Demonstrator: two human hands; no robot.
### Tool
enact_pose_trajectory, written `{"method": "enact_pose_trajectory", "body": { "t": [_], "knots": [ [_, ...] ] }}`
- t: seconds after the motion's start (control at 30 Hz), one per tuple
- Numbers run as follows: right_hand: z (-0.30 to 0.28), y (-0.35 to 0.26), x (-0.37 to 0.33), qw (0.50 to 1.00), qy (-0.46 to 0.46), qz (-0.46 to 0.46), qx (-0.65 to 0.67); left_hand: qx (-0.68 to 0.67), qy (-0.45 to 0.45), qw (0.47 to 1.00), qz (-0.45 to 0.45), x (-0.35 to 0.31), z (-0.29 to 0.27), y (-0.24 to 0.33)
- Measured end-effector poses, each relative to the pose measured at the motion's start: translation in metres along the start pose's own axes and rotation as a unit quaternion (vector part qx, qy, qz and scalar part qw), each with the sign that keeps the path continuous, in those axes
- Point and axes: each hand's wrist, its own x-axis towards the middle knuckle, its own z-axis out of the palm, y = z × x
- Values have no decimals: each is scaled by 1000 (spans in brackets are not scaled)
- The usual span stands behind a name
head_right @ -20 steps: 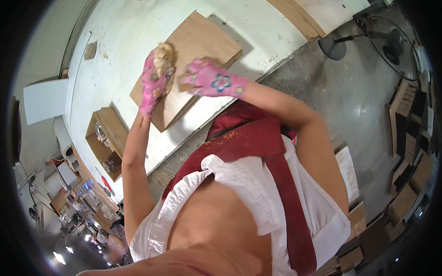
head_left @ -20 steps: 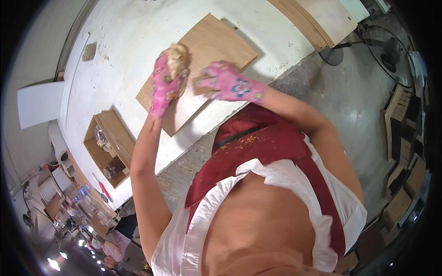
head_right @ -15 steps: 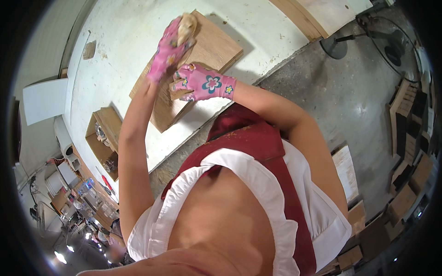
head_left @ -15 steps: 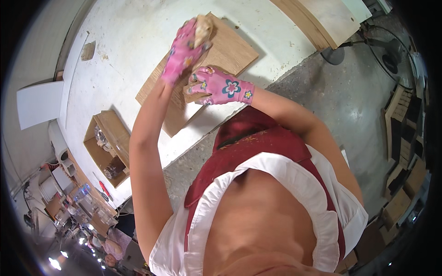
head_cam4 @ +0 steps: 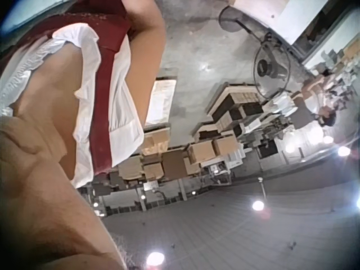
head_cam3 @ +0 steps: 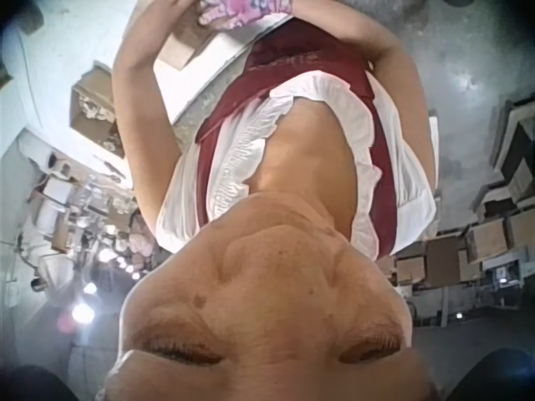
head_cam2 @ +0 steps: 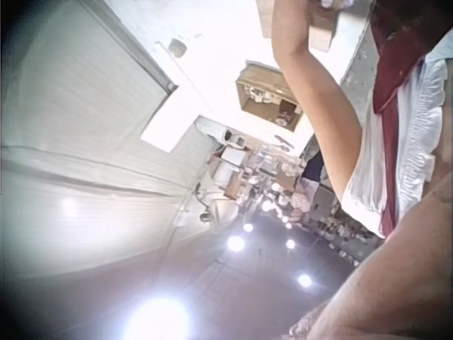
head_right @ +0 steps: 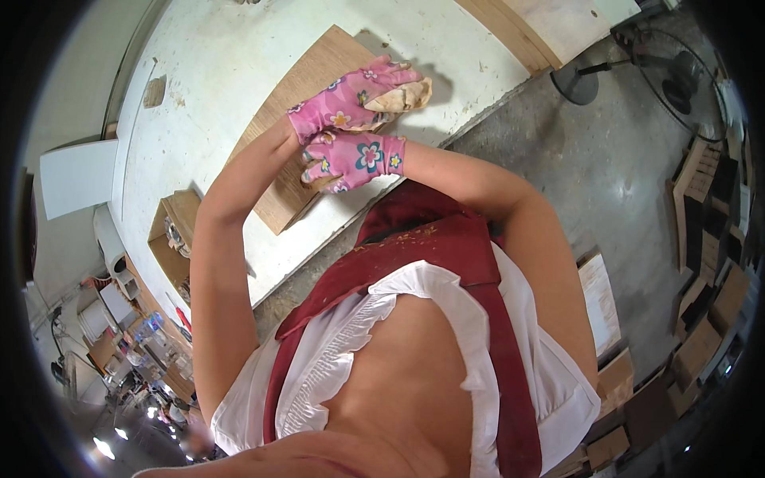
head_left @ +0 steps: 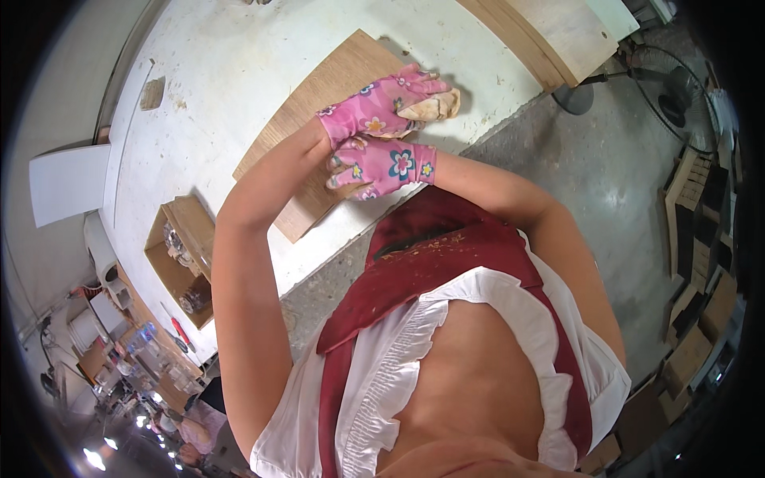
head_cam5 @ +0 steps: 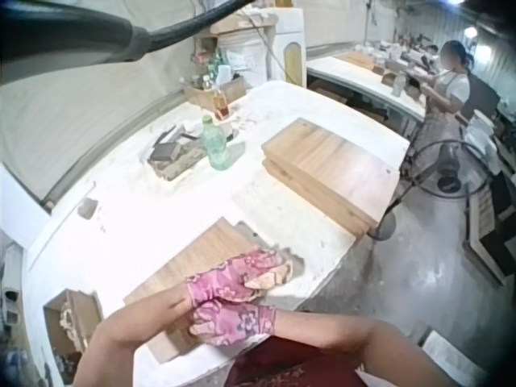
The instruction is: The person wipes wood panels with a cloth and applies a liquid from a container to smaller wood pieces using a brush.
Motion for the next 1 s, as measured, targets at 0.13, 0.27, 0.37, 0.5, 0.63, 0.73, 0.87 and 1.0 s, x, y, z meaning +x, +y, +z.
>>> {"method": "enact_pose_trajectory", "body": {
  "t": [0.13,0.27,0.37,0.5,0.63,0.73,0.87,1.0],
  "knots": [
    [1,-15,-11,980,-38,31,195,17,21,998,60,-5,37,-53],
    [-10,-46,-52,973,-52,132,181,127,59,987,85,-2,36,-26],
    [-90,-86,-44,980,-54,138,134,141,138,976,95,-10,52,-8],
    [-119,-64,-57,811,240,309,436,121,130,982,-68,-36,69,33],
    [-94,30,13,747,368,346,433,160,206,965,38,-34,74,27],
    [-50,94,24,800,367,333,339,146,256,955,28,-40,90,35],
    [-43,103,48,847,338,308,271,195,308,931,1,-88,100,47],
    [-45,99,51,882,289,304,213,222,387,892,-74,-164,116,73]
  ]
}}
